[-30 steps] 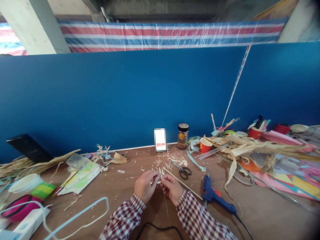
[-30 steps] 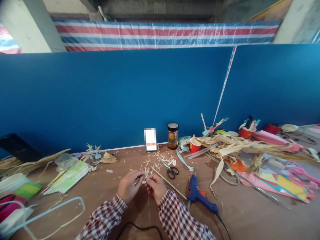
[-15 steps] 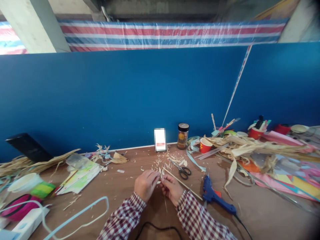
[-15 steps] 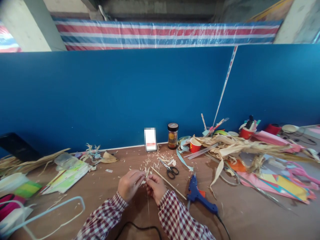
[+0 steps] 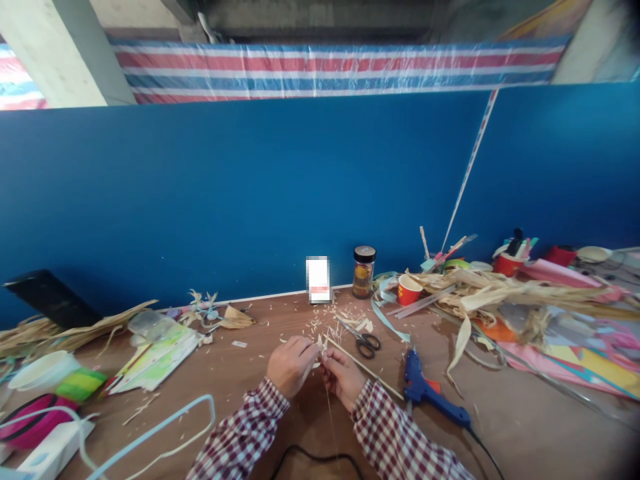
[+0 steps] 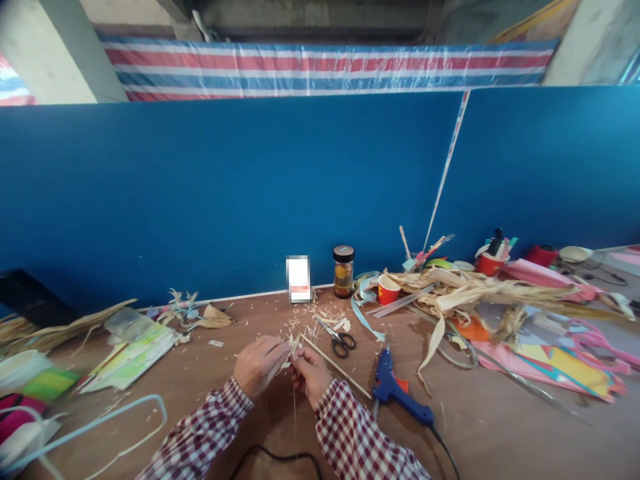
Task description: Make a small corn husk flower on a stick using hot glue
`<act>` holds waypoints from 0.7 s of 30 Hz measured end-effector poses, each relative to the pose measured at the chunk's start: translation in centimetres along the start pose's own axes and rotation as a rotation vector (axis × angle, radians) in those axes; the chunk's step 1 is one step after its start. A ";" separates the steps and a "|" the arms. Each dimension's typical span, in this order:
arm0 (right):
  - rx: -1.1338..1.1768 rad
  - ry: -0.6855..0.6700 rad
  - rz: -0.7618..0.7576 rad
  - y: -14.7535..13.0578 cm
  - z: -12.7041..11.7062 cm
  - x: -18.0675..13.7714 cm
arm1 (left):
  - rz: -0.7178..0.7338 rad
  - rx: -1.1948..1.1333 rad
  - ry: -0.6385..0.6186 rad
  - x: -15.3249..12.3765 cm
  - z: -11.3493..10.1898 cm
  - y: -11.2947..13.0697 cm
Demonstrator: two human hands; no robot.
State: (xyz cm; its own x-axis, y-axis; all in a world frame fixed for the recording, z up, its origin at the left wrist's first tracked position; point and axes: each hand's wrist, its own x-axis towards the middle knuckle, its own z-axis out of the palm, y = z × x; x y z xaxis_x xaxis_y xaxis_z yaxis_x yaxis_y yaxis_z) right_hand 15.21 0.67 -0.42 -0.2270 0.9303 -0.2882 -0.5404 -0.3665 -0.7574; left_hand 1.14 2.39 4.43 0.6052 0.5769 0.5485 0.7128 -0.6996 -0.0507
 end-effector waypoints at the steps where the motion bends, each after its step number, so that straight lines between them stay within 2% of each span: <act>1: 0.002 0.000 0.003 0.0 0.0 0.0 | -0.010 -0.008 0.008 0.0 0.1 0.0; 12: 0.016 -0.001 0.006 -0.2 0.1 -0.1 | -0.220 -0.178 0.093 -0.4 1.0 0.8; 21: 0.016 -0.003 -0.004 -0.2 0.2 -0.2 | -0.223 -0.195 0.117 -0.7 1.1 0.9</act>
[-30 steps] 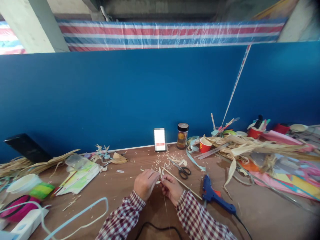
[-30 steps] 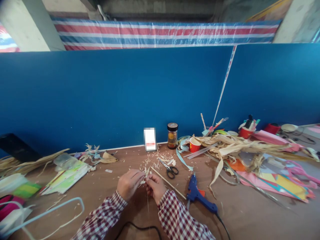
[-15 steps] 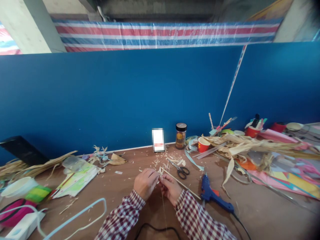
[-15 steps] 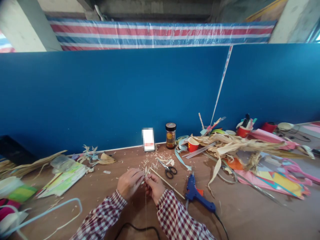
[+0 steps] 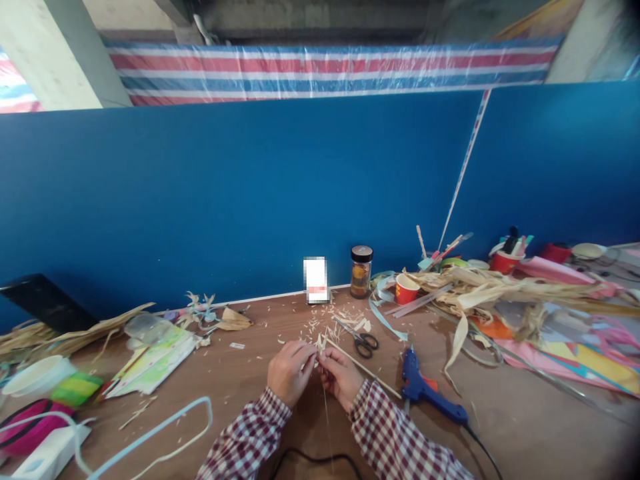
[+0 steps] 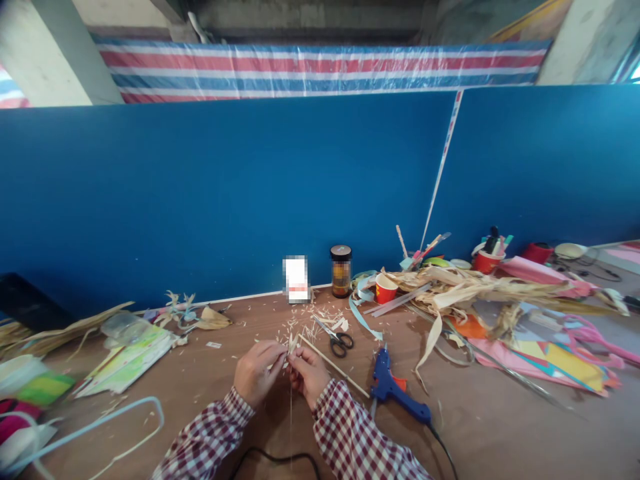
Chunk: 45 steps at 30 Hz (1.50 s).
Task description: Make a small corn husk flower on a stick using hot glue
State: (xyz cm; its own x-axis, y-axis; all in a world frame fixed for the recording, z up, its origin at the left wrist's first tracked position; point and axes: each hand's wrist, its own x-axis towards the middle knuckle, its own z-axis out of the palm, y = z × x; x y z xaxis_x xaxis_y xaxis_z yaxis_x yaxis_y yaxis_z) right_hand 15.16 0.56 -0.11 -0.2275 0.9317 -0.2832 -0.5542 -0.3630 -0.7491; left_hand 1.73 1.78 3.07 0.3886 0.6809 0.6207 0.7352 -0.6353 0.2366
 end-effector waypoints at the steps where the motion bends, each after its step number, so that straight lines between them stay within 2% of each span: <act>1: 0.002 0.001 -0.002 0.0 0.0 0.0 | 0.002 0.000 0.006 0.0 0.0 0.0; 5: -0.011 0.003 -0.001 0.0 0.0 0.0 | -0.015 -0.054 0.015 -0.2 0.0 0.1; 8: -0.029 -0.004 -0.020 0.2 -0.1 0.1 | -0.150 -0.232 0.014 -0.2 0.1 0.2; 10: -0.052 -0.011 -0.045 0.3 -0.1 0.1 | -0.350 -0.446 -0.018 0.0 0.3 0.3; 13: -0.104 -0.028 -0.071 0.6 -0.2 0.2 | -0.746 -0.796 -0.128 0.6 0.6 0.2; 14: -0.120 -0.033 -0.076 0.7 -0.2 0.2 | -0.847 -0.868 -0.160 0.8 0.7 0.1; 16: -0.138 -0.039 -0.086 0.8 -0.2 0.2 | -0.958 -0.937 -0.205 1.3 0.8 -0.1; 25: -0.184 -0.067 -0.097 0.8 -0.3 0.1 | -1.154 -1.163 -0.347 2.7 0.3 -0.2; 31: -0.198 -0.072 -0.084 0.7 -0.3 0.2 | -1.251 -1.232 -0.409 2.8 0.6 -0.7; 45: -0.219 -0.068 -0.111 0.9 -0.5 0.3 | -1.324 -1.335 -0.392 2.2 1.6 -0.3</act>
State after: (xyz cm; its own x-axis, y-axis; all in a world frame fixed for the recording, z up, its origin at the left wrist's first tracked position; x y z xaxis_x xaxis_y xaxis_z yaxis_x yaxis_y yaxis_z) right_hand 14.95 0.55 -1.20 -0.2321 0.9600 -0.1567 -0.3939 -0.2400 -0.8872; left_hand 3.22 4.07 3.19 0.2464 0.8032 -0.5424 -0.1431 0.5837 0.7993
